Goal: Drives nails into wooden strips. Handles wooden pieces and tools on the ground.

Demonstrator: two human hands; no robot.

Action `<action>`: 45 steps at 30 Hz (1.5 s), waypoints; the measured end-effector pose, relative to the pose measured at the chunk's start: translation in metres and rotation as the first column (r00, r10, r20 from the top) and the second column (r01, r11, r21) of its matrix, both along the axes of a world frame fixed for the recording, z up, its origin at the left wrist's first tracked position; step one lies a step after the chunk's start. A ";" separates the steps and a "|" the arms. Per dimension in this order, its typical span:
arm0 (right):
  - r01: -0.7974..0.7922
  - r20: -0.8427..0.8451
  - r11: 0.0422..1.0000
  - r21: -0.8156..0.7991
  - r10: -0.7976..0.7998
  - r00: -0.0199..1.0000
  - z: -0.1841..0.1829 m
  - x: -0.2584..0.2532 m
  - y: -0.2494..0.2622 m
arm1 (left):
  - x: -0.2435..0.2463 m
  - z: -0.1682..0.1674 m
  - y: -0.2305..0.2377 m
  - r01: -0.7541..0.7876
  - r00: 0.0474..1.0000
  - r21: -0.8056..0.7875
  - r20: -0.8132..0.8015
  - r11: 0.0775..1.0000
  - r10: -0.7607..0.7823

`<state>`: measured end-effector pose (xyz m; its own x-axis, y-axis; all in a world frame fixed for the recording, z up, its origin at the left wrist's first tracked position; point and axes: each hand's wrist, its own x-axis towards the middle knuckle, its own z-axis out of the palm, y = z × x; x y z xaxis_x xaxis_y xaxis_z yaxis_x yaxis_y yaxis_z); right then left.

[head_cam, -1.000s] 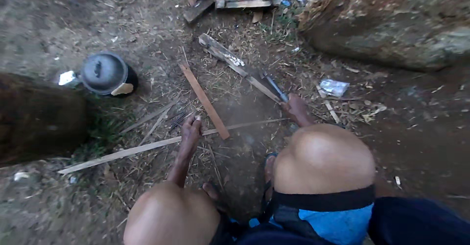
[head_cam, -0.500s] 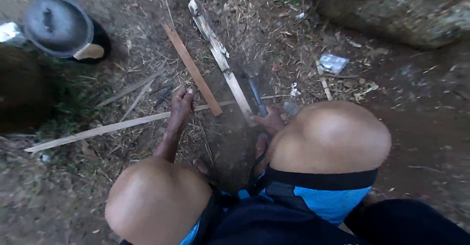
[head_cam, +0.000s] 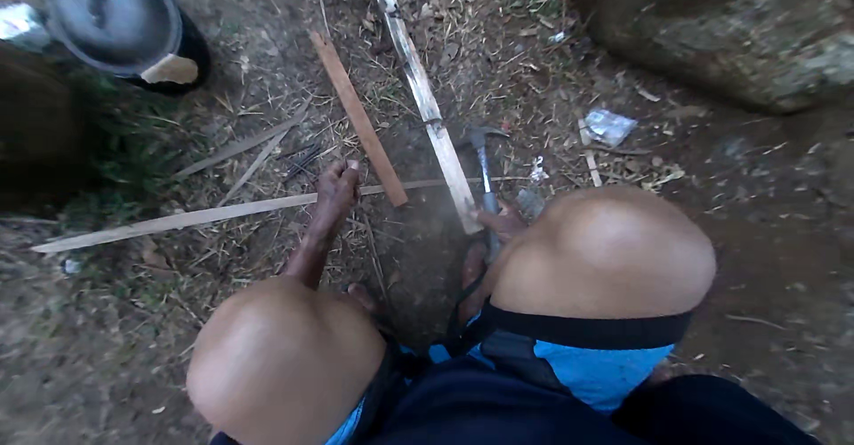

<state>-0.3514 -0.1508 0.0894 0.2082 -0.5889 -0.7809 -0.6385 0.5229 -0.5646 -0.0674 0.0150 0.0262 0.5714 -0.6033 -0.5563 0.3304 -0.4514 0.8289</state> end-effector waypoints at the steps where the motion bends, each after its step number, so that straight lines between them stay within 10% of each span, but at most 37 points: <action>1: 0.013 0.000 1.000 -0.003 -0.013 1.000 0.000 0.000 0.000 | -0.001 -0.002 -0.001 0.010 1.000 0.000 -0.001 1.000 -0.010; 8: -0.024 0.038 1.000 -0.013 0.024 0.999 -0.001 -0.007 0.006 | -0.014 -0.004 -0.008 0.098 0.994 -0.009 -0.037 0.995 -0.098; 17: -0.481 -0.255 0.851 -0.212 0.427 0.868 -0.039 -0.019 0.002 | -0.029 -0.026 -0.012 0.245 0.952 0.180 0.139 0.953 -0.271; 23: -0.617 -0.388 0.768 -0.172 0.523 0.759 -0.062 -0.021 0.005 | -0.040 0.027 -0.009 0.280 0.946 0.294 0.076 0.914 -0.314; 29: -0.613 -0.382 0.785 -0.087 0.542 0.749 -0.034 -0.008 -0.001 | -0.032 -0.014 -0.013 0.287 0.931 0.309 0.132 0.906 -0.340; 45: -0.651 -0.379 0.748 -0.131 0.569 0.730 -0.048 -0.017 0.005 | 0.104 -0.017 0.039 -0.056 0.712 0.501 0.626 0.863 -0.318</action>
